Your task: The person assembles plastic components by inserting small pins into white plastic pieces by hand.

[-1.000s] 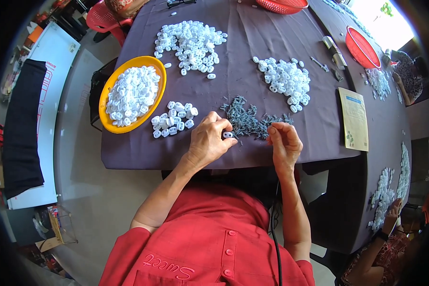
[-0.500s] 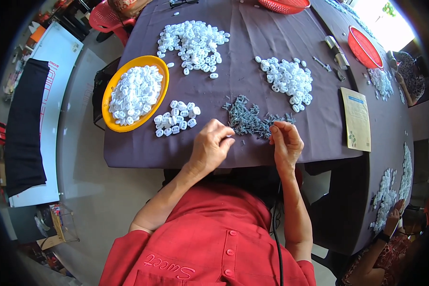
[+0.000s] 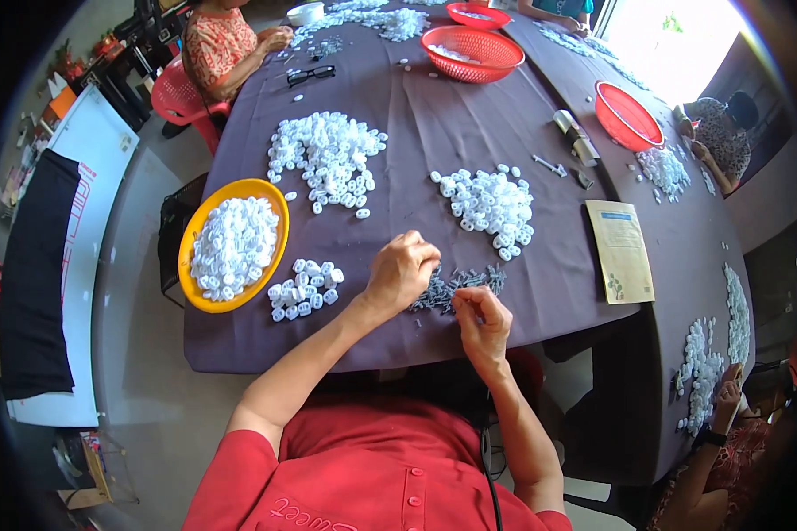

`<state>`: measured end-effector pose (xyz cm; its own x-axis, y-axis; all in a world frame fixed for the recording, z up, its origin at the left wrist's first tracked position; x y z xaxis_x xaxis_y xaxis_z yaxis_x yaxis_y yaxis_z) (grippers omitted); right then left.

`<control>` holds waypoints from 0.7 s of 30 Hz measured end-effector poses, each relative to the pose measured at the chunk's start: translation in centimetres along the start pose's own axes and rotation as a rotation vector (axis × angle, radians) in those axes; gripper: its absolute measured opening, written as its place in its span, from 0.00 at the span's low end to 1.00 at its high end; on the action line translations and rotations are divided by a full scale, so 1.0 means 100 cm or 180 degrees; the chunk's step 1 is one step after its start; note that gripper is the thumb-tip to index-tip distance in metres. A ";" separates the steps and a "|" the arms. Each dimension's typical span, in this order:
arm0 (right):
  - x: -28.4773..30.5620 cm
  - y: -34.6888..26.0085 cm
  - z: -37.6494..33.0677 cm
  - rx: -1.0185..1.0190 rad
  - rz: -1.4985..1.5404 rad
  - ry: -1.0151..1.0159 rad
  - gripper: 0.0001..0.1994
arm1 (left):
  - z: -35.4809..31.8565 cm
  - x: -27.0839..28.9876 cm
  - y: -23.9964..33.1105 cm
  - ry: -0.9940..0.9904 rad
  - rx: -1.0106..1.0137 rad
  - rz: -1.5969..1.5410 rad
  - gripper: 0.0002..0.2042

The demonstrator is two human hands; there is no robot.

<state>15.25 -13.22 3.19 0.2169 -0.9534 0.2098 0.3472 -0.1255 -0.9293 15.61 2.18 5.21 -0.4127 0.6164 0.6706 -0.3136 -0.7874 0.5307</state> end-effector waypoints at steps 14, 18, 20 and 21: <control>0.000 0.014 0.001 -0.0226 0.0381 0.0022 0.04 | 0.064 -0.058 -0.003 0.0085 -0.0917 0.0097 0.04; 0.001 0.012 0.004 -0.0168 0.0222 0.0008 0.03 | 0.040 -0.043 -0.003 -0.0203 -0.0998 -0.0014 0.04; 0.001 0.009 0.004 -0.0235 0.0160 -0.0039 0.03 | 0.035 -0.032 -0.012 -0.0075 -0.0840 -0.0294 0.04; 0.001 0.010 0.005 -0.0243 0.0166 -0.0048 0.03 | 0.034 -0.024 -0.016 0.0073 -0.0692 -0.0579 0.04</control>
<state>16.06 -13.31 2.38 0.2469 -0.9550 0.1646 0.2646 -0.0969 -0.9595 20.01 1.94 4.50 -0.3514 0.7494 0.5611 -0.5594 -0.6487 0.5161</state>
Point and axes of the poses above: each hand's wrist, its own z-axis towards the middle knuckle, its own x-axis out of the back of the hand, y = z × x, the point moved 8 cm from there along z, towards the middle knuckle, and after that the axes turned 7 degrees about -x, right-handed, at the moved point
